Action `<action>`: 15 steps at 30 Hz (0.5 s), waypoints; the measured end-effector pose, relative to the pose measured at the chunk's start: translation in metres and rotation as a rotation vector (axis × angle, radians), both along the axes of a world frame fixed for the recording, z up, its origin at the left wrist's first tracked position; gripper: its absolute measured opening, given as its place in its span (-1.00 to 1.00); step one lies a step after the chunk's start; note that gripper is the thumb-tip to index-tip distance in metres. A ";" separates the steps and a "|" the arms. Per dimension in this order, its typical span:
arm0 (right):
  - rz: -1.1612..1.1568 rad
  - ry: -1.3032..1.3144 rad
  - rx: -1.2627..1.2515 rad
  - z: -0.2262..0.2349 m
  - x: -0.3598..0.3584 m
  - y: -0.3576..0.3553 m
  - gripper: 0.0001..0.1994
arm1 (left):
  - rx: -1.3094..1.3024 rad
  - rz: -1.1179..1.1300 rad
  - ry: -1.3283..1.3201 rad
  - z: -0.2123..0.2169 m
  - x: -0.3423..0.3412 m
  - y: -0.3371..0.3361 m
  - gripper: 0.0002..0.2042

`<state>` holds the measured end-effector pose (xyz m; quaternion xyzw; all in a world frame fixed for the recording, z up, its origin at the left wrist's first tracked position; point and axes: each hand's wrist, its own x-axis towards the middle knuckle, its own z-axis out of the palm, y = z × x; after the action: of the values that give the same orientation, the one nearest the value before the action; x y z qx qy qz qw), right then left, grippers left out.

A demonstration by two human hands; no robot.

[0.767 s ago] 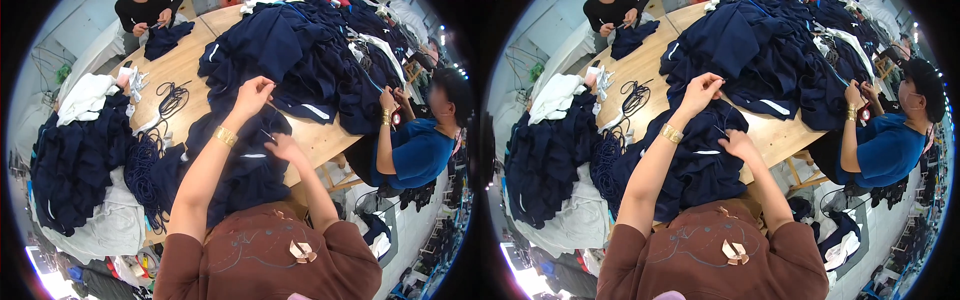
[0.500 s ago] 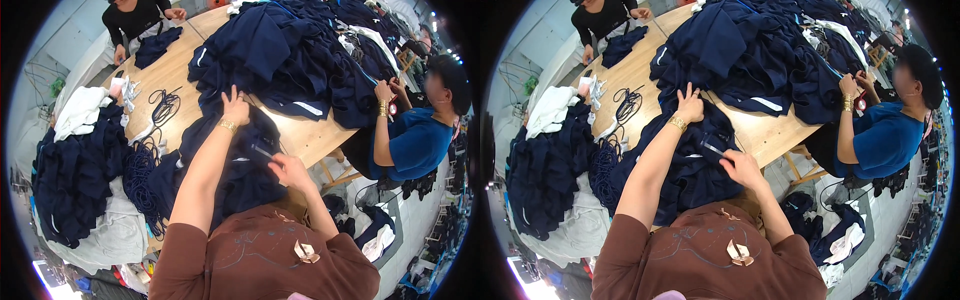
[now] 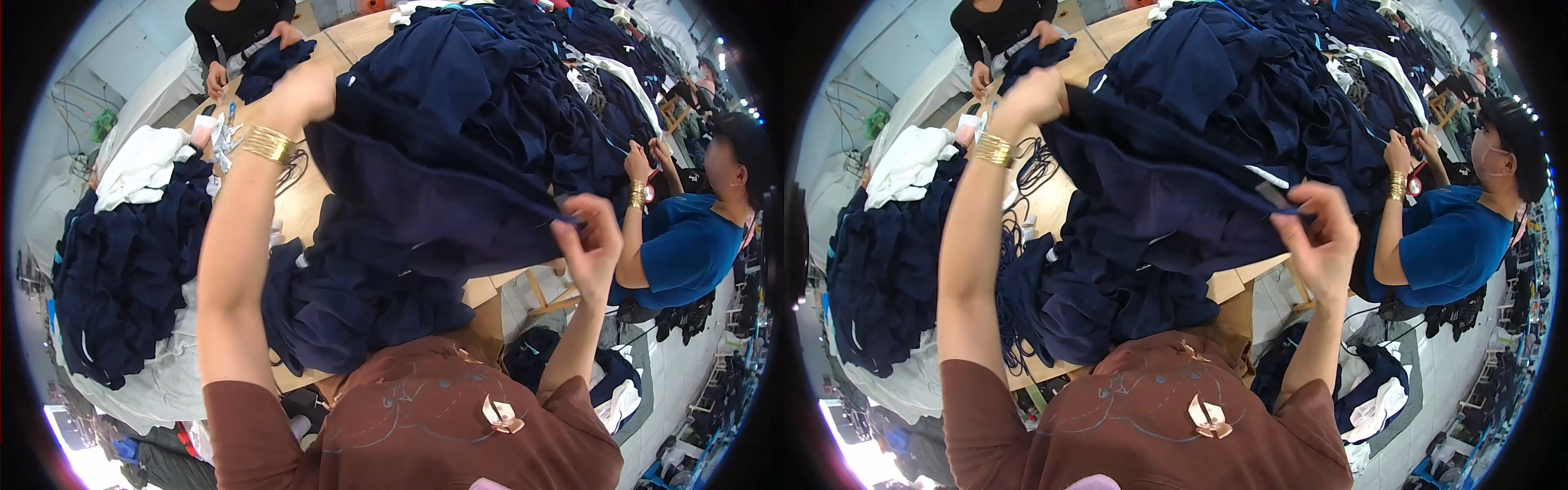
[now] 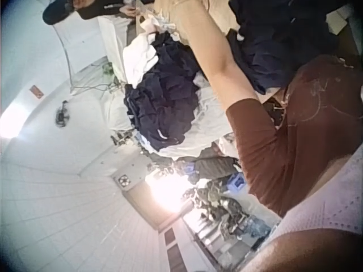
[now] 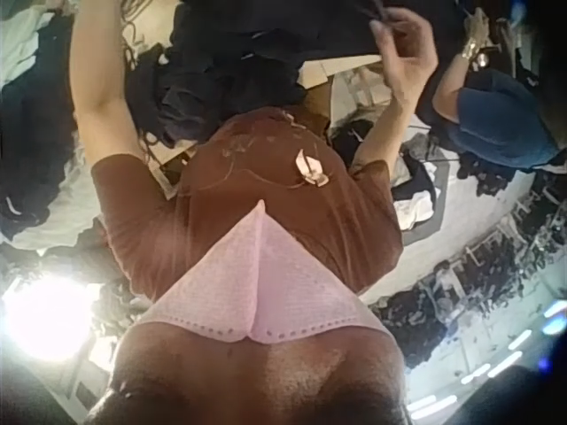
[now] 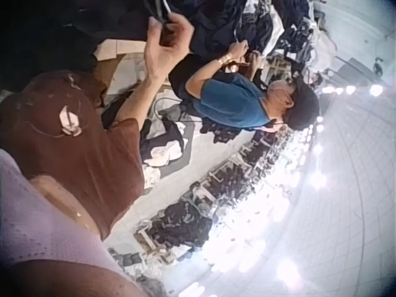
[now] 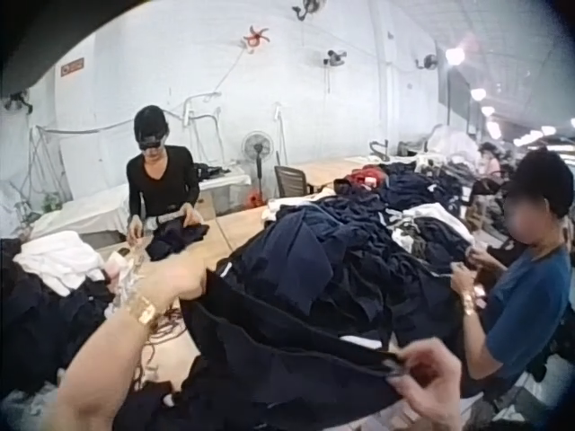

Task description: Threading a drawstring through the waistband of a pair of shorts or pants using a metal threading needle.

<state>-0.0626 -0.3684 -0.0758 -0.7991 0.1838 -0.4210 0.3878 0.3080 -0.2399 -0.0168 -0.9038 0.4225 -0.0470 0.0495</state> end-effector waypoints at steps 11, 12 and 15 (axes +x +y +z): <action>0.030 -0.243 -0.236 0.098 0.038 0.035 -0.16 | -0.500 -0.648 0.463 0.091 -0.141 0.082 -0.78; 0.100 -0.242 -0.268 0.104 0.033 0.087 -0.15 | -0.568 -0.582 0.428 0.104 -0.149 -0.040 -0.77; -0.124 -0.117 -0.262 0.096 -0.053 0.043 -0.12 | -0.566 -0.745 0.556 0.113 -0.144 0.040 -0.72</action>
<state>-0.1161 -0.3251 0.0200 -0.8041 0.1533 -0.5102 0.2638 0.1644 -0.1994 0.0964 -0.6494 0.6821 0.0677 -0.3293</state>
